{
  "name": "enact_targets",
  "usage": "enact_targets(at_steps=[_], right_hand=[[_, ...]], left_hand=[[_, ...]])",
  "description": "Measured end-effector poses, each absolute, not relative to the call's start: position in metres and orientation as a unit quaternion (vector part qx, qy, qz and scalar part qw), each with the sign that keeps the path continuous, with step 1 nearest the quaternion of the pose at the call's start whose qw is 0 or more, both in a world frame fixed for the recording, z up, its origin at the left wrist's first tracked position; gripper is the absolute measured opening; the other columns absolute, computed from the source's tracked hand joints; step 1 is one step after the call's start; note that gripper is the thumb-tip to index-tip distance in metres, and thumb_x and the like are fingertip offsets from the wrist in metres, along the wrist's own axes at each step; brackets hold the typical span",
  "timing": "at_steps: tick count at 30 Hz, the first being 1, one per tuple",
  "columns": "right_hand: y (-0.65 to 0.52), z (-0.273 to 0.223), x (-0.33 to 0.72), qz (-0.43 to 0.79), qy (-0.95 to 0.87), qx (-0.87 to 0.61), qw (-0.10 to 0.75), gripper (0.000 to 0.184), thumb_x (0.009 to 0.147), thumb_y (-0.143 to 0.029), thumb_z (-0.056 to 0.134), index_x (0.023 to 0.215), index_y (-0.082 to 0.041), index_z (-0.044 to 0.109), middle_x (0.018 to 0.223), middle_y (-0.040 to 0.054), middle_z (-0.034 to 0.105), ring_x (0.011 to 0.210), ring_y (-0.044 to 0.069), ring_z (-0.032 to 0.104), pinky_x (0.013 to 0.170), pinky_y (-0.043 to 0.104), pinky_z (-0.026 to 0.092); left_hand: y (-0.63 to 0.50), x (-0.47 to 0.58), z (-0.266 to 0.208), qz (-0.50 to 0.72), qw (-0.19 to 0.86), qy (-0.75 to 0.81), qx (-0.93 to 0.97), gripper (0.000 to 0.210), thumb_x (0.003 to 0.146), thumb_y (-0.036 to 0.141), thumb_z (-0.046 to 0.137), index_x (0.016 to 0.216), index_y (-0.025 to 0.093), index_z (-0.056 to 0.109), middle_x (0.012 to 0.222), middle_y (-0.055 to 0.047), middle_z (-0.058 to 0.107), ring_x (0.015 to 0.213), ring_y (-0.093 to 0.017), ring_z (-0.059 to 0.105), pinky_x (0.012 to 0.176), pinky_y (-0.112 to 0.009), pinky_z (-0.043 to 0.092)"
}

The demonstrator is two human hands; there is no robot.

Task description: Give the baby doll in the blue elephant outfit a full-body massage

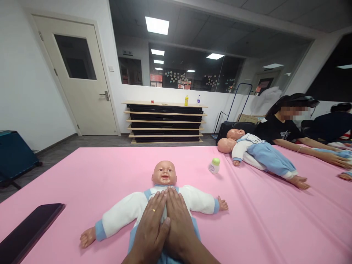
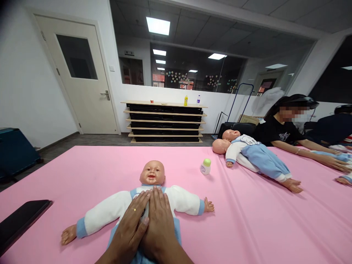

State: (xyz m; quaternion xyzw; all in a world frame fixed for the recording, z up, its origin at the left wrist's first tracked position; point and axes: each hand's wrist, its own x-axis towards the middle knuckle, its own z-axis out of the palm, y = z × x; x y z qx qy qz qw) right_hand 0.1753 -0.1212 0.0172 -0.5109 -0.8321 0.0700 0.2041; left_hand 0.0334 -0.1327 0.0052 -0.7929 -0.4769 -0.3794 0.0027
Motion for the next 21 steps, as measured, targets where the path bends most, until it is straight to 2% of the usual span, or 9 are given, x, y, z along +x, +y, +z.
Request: enact_targets(at_steps=[2,5,8,10,15,21], right_hand=[[-0.120,0.013,0.175,0.067,-0.820,-0.529,0.209,0.069,0.092,-0.028,0.040,0.155,-0.007,0.023,0.161,0.0151,0.016,0.150,0.031,0.015,0.121,0.054,0.024],[-0.118,0.006,0.175,0.061,-0.800,-0.547,0.240,0.075,0.092,-0.037,0.045,0.154,-0.001,0.022,0.161,0.0190,0.016,0.150,0.033,0.015,0.121,0.053,0.025],[-0.117,0.003,0.175,0.056,-0.792,-0.543,0.274,0.085,0.090,-0.046,0.051,0.155,0.000,0.020,0.160,0.0206,0.016,0.150,0.035,0.016,0.121,0.053,0.027],[-0.117,0.002,0.176,0.050,-0.793,-0.536,0.286,0.084,0.091,-0.044,0.051,0.154,0.000,0.020,0.160,0.0214,0.018,0.150,0.035,0.017,0.120,0.054,0.028],[-0.117,-0.001,0.177,0.031,-0.799,-0.521,0.298,0.077,0.092,-0.034,0.044,0.155,0.000,0.016,0.160,0.0223,0.018,0.149,0.035,0.017,0.118,0.056,0.031],[-0.116,-0.009,0.178,-0.014,-0.802,-0.503,0.322,0.072,0.095,-0.027,0.036,0.157,-0.003,0.009,0.160,0.0219,0.019,0.149,0.035,0.019,0.115,0.058,0.034]], left_hand=[[-0.135,0.032,0.004,-0.396,0.003,-0.476,-0.785,0.062,0.097,0.027,0.043,0.157,0.025,0.024,0.154,-0.009,0.042,0.142,-0.025,0.039,0.115,-0.046,0.039],[-0.139,0.029,0.004,-0.428,0.007,-0.469,-0.773,0.057,0.097,0.029,0.043,0.153,0.026,0.034,0.150,-0.009,0.048,0.141,-0.025,0.041,0.113,-0.046,0.041],[-0.142,0.026,0.004,-0.450,0.010,-0.443,-0.775,0.051,0.097,0.032,0.044,0.148,0.026,0.044,0.144,-0.009,0.054,0.138,-0.025,0.045,0.112,-0.044,0.043],[-0.141,0.025,0.005,-0.444,0.011,-0.430,-0.786,0.050,0.097,0.033,0.044,0.147,0.026,0.046,0.143,-0.009,0.055,0.137,-0.025,0.046,0.113,-0.044,0.042],[-0.136,0.027,0.006,-0.392,0.020,-0.441,-0.807,0.055,0.098,0.031,0.044,0.152,0.028,0.037,0.149,-0.006,0.049,0.139,-0.023,0.044,0.117,-0.043,0.037],[-0.131,0.033,0.001,-0.392,0.054,-0.449,-0.801,0.061,0.099,0.028,0.043,0.156,0.027,0.024,0.151,-0.005,0.046,0.141,-0.021,0.041,0.118,-0.042,0.034]])
